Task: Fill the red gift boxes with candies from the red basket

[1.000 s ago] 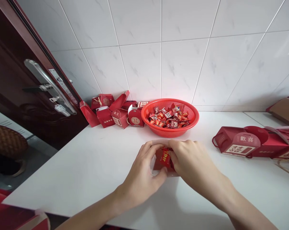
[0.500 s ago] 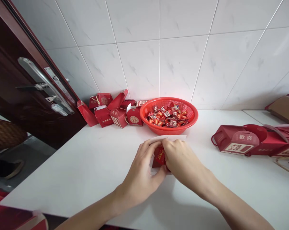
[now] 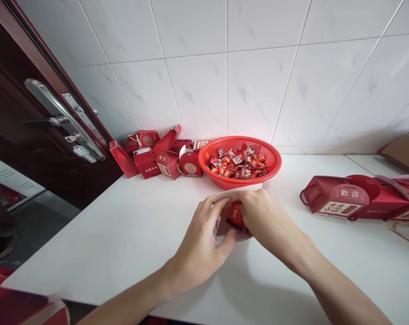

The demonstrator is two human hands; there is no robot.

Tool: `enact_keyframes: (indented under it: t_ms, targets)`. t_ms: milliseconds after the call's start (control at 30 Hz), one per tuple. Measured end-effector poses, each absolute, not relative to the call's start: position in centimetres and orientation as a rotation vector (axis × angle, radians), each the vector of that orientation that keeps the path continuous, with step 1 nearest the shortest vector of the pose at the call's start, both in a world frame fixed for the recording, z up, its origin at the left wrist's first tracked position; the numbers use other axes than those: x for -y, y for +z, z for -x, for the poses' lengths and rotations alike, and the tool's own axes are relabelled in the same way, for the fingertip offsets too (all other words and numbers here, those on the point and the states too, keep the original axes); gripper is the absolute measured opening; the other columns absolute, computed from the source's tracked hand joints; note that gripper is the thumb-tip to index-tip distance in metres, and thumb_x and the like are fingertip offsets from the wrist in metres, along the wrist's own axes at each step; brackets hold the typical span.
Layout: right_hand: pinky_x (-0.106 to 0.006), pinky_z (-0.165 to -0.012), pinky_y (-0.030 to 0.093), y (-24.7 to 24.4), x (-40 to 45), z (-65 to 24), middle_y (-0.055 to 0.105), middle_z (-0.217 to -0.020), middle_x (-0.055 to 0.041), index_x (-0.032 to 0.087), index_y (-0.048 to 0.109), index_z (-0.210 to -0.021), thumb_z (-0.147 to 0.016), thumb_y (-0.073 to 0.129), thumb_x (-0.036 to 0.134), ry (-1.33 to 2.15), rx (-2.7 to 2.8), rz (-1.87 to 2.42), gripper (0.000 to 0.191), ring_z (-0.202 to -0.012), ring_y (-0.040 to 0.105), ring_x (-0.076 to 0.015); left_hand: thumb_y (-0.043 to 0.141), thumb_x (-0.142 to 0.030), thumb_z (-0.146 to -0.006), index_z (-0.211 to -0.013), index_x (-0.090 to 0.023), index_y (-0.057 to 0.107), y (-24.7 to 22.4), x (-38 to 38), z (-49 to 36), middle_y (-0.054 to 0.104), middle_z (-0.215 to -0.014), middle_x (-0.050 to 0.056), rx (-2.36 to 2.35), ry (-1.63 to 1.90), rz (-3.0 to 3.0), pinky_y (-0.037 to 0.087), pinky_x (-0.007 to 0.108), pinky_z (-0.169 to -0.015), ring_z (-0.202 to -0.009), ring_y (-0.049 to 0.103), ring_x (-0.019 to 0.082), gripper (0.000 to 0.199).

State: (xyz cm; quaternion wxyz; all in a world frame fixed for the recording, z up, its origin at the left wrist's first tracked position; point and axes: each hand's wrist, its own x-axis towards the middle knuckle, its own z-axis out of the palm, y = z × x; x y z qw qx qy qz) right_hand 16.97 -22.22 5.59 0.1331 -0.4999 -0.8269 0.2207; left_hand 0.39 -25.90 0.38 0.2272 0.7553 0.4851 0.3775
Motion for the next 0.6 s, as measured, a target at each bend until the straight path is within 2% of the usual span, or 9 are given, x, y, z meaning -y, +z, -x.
enact_keyframes:
  t_ms: [167,300,400,500,600]
  targets:
    - [-0.024,-0.049,0.029,5.9,22.2,-17.4,0.069,-0.068,-0.0027,0.018,0.067,-0.073,-0.066,0.051,-0.004,0.469,2.346,1.54,0.027,-0.051,0.053,-0.0124,0.059,-0.014,-0.086,-0.139,-0.027,0.056,0.4,25.7,-0.4,0.062,-0.131,0.01,-1.347,1.033,-2.078,0.054,0.045,-0.102,-0.12,0.06,0.028,0.054]
    - [-0.022,-0.05,0.034,5.4,22.1,-16.8,0.071,-0.071,-0.0016,0.017,0.067,-0.075,-0.064,0.047,-0.004,0.703,2.365,1.284,0.031,-0.057,0.059,-0.0126,0.058,-0.013,-0.086,-0.136,-0.025,0.058,0.4,25.5,-0.4,0.061,-0.132,0.01,-1.326,1.028,-2.079,0.053,0.044,-0.103,-0.122,0.059,0.028,0.051]
    - [-0.019,-0.047,0.034,4.4,21.8,-16.6,0.068,-0.066,0.0002,0.017,0.062,-0.07,-0.067,0.044,-0.003,0.921,2.299,1.086,0.027,-0.052,0.056,-0.01,0.058,-0.014,-0.088,-0.138,-0.025,0.056,0.3,25.5,-0.3,0.059,-0.136,0.01,-1.312,1.04,-2.083,0.052,0.044,-0.105,-0.127,0.057,0.028,0.052]
    - [-0.018,-0.044,0.031,4.0,21.6,-17.0,0.065,-0.063,0.0016,0.018,0.059,-0.07,-0.068,0.042,-0.002,0.979,2.24,1.008,0.026,-0.05,0.052,-0.0093,0.056,-0.013,-0.089,-0.14,-0.026,0.055,0.3,25.5,-0.2,0.057,-0.141,0.009,-1.282,1.049,-2.084,0.05,0.043,-0.109,-0.132,0.054,0.027,0.052]
    - [-0.019,-0.045,0.032,4.3,21.7,-17.6,0.066,-0.067,0.0009,0.018,0.062,-0.077,-0.067,0.042,-0.002,0.891,2.229,1.061,0.03,-0.053,0.053,-0.0099,0.055,-0.015,-0.091,-0.139,-0.026,0.055,0.3,25.5,-0.1,0.058,-0.139,0.01,-1.288,1.045,-2.077,0.051,0.044,-0.108,-0.13,0.055,0.027,0.049]
